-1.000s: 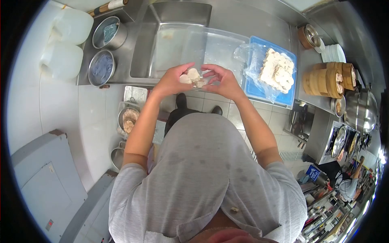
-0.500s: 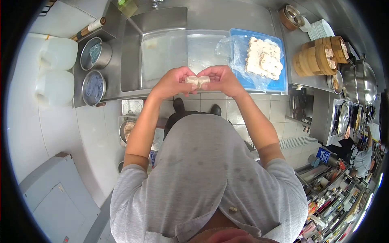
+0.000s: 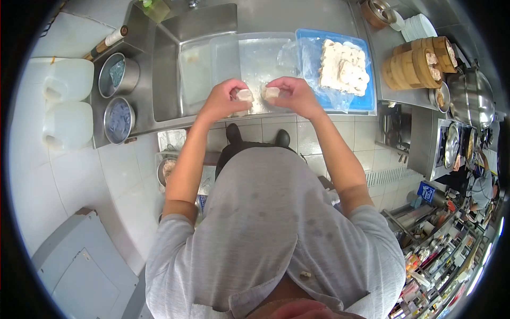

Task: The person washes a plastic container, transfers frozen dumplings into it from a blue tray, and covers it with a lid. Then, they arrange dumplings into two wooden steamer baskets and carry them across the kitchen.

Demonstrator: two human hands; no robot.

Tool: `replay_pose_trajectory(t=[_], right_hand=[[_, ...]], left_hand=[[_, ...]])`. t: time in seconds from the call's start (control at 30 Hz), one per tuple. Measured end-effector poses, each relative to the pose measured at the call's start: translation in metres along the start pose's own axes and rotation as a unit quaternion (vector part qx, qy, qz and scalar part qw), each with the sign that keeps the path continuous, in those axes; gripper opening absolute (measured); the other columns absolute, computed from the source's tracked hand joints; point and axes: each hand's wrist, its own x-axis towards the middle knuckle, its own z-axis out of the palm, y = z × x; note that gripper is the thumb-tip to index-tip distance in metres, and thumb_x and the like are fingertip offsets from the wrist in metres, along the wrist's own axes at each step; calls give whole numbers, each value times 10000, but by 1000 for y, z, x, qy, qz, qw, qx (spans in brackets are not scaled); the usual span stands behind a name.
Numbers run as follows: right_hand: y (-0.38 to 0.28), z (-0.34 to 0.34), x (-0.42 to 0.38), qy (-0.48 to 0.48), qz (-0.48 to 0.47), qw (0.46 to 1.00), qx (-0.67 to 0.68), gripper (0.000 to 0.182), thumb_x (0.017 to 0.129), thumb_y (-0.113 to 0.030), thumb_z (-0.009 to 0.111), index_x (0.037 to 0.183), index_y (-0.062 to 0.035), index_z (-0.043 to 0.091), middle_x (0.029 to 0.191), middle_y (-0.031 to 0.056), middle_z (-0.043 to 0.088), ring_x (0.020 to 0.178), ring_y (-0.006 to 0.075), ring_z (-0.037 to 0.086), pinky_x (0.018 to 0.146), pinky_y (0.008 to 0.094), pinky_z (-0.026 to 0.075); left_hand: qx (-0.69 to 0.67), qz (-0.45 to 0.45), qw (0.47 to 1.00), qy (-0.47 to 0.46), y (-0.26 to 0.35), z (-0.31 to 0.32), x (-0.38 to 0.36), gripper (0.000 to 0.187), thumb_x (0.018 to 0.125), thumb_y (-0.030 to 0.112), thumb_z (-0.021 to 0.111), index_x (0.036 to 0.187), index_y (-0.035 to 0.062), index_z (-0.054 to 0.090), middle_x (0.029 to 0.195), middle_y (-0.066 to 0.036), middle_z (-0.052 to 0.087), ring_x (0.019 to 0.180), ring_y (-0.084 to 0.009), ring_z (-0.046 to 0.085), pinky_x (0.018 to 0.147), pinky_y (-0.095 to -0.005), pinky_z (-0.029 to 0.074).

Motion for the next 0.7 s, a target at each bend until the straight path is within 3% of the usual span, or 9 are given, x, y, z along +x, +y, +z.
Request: replay_pose_trajectory(t=[0.07,0.17,0.27,0.47,0.57,0.67,0.7], right_hand=[[-4,-1,-1,17,0,959,-281,399,776,-145,829,1142,-36,715,998,127,735,906,241,700,812,354,554],[15,8,3,-7,18,941,-337,360,765,-142,820,1107,-73,731,996,138,727,936,286,684,824,394,540],[48,11,7,-25,-64,925,-374,347,771,-150,811,1093,-50,728,999,158,722,972,328,671,850,408,537],[44,16,-8,-24,-50,929,-367,376,756,-199,809,1071,-13,723,1084,193,707,1044,386,651,932,452,522],[54,17,-14,-29,-83,926,-367,435,764,-206,815,1128,6,707,1118,200,702,1082,393,644,955,449,520],[48,22,-22,-18,-78,934,-348,485,766,-209,823,1175,14,686,1152,216,690,1097,398,643,970,447,518],[41,23,-24,-3,-79,934,-349,506,762,-199,829,1191,18,674,1174,219,682,1100,404,644,974,444,520]], left_hand=[[222,77,972,29,2,9,9,349,709,170,836,996,79,659,967,-71,672,874,-219,637,745,-329,515],[323,76,943,35,-24,34,26,289,693,195,799,929,92,667,926,-109,654,936,-318,633,797,-436,507],[426,61,902,24,-41,48,37,302,696,238,813,929,106,671,939,-108,661,966,-315,640,803,-460,493],[455,20,886,-86,-24,34,30,229,747,256,768,941,141,725,963,-84,688,1005,-308,641,900,-538,428],[506,28,854,-119,-40,33,34,287,771,307,766,1018,162,756,1021,-67,704,1044,-288,629,914,-507,413],[468,22,873,-139,-32,28,36,304,786,304,755,1049,153,743,1027,-79,709,1057,-306,632,922,-509,404],[474,91,872,-83,-30,29,36,347,802,278,773,1102,110,723,1001,-93,715,968,-263,668,879,-459,468]])
